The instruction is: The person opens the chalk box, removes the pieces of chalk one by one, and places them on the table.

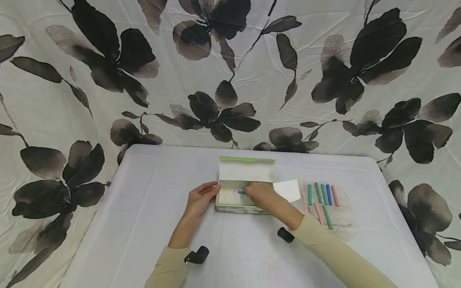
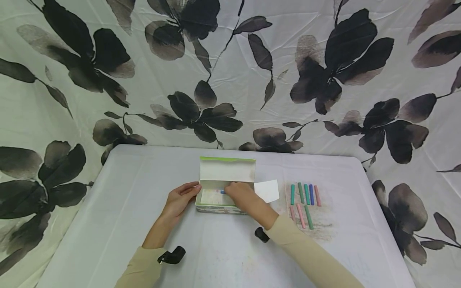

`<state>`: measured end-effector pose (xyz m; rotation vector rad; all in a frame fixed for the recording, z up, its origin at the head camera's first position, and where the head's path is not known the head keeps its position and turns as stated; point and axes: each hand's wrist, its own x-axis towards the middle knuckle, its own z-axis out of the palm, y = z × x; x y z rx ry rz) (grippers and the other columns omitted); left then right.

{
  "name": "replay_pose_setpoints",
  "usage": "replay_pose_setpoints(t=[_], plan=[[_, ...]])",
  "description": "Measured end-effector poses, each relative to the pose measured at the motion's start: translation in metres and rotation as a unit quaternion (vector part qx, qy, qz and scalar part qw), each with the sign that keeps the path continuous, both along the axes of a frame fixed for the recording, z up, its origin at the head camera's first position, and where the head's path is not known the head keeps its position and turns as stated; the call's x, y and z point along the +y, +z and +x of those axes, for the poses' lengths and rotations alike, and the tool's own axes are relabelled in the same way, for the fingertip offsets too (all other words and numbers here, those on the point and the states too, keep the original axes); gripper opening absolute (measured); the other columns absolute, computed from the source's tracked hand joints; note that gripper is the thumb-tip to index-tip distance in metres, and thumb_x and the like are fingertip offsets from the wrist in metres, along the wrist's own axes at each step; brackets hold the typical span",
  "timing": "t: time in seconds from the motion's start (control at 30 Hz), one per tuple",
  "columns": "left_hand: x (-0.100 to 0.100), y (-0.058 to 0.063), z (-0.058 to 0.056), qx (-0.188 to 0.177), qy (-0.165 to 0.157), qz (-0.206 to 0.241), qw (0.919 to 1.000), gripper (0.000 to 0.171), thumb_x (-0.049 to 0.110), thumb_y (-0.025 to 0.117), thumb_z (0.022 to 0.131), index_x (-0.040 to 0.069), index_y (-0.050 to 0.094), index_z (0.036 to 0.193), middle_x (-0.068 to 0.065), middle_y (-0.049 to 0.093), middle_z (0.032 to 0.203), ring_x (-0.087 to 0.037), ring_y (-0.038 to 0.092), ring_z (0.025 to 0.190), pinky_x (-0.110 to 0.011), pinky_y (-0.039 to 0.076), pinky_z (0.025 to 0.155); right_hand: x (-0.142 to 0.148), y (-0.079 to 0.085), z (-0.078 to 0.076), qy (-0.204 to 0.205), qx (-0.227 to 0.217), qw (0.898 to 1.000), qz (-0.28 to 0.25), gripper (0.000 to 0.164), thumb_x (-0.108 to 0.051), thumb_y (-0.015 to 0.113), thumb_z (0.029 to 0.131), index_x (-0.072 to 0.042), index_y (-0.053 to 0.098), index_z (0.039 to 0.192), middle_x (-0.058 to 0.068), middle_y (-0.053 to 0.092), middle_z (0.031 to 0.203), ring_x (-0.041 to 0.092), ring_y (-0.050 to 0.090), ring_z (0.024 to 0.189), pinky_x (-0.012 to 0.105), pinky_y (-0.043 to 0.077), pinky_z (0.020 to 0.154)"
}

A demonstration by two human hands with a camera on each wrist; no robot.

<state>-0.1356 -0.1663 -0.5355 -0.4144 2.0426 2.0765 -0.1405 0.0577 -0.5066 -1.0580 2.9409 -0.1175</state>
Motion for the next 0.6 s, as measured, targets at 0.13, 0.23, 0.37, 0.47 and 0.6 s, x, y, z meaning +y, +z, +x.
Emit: replay_pose_setpoints(t=[0.13,0.23,0.37,0.47,0.6], plan=[[0.000,0.001,0.000,-0.001,-0.001,-0.003,1.0000,0.041,0.019,0.080,0.092,-0.001,0.068,0.126,-0.008,0.073,0.105,-0.019,0.068,0.098,-0.017,0.053,0.076,-0.003,-0.003,-0.003,0.045,0.089,0.992,0.082,0.015,-0.001,0.082,0.082,-0.007,0.073,0.093,0.006,0.072,0.084,0.017,0.068,0.074,0.030,0.057,0.063],[-0.001,0.001,0.000,-0.002,-0.002,-0.005,1.0000,0.041,0.019,0.080,0.092,0.000,0.068,0.126,-0.008,0.073,0.105,-0.017,0.067,0.097,-0.017,0.053,0.077,-0.007,-0.005,-0.005,0.066,0.129,0.981,0.131,0.015,-0.004,0.084,0.081,-0.011,0.074,0.090,0.003,0.071,0.081,0.013,0.064,0.066,0.028,0.055,0.058],[-0.001,0.002,0.001,-0.001,-0.004,-0.003,1.0000,0.042,0.020,0.081,0.092,0.000,0.068,0.127,-0.008,0.073,0.106,-0.014,0.067,0.095,-0.017,0.053,0.077,-0.013,-0.006,-0.008,0.078,0.156,0.972,0.158,0.012,-0.007,0.084,0.080,-0.015,0.076,0.085,-0.001,0.072,0.077,0.008,0.060,0.060,0.026,0.053,0.053],[-0.002,0.002,0.001,-0.001,-0.007,-0.001,1.0000,0.044,0.020,0.080,0.092,-0.001,0.067,0.128,-0.008,0.073,0.107,-0.012,0.066,0.095,-0.017,0.053,0.078,-0.015,-0.008,-0.010,0.080,0.156,0.972,0.157,0.010,-0.009,0.083,0.081,-0.016,0.077,0.084,-0.001,0.073,0.077,0.009,0.061,0.060,0.027,0.053,0.053],[-0.002,0.003,0.002,-0.003,-0.009,0.001,1.0000,0.045,0.021,0.080,0.093,-0.002,0.066,0.129,-0.008,0.073,0.108,-0.012,0.066,0.094,-0.017,0.053,0.077,-0.013,-0.009,-0.012,0.083,0.141,0.975,0.148,0.011,-0.008,0.082,0.083,-0.017,0.075,0.082,-0.002,0.071,0.075,0.010,0.062,0.060,0.028,0.053,0.053]])
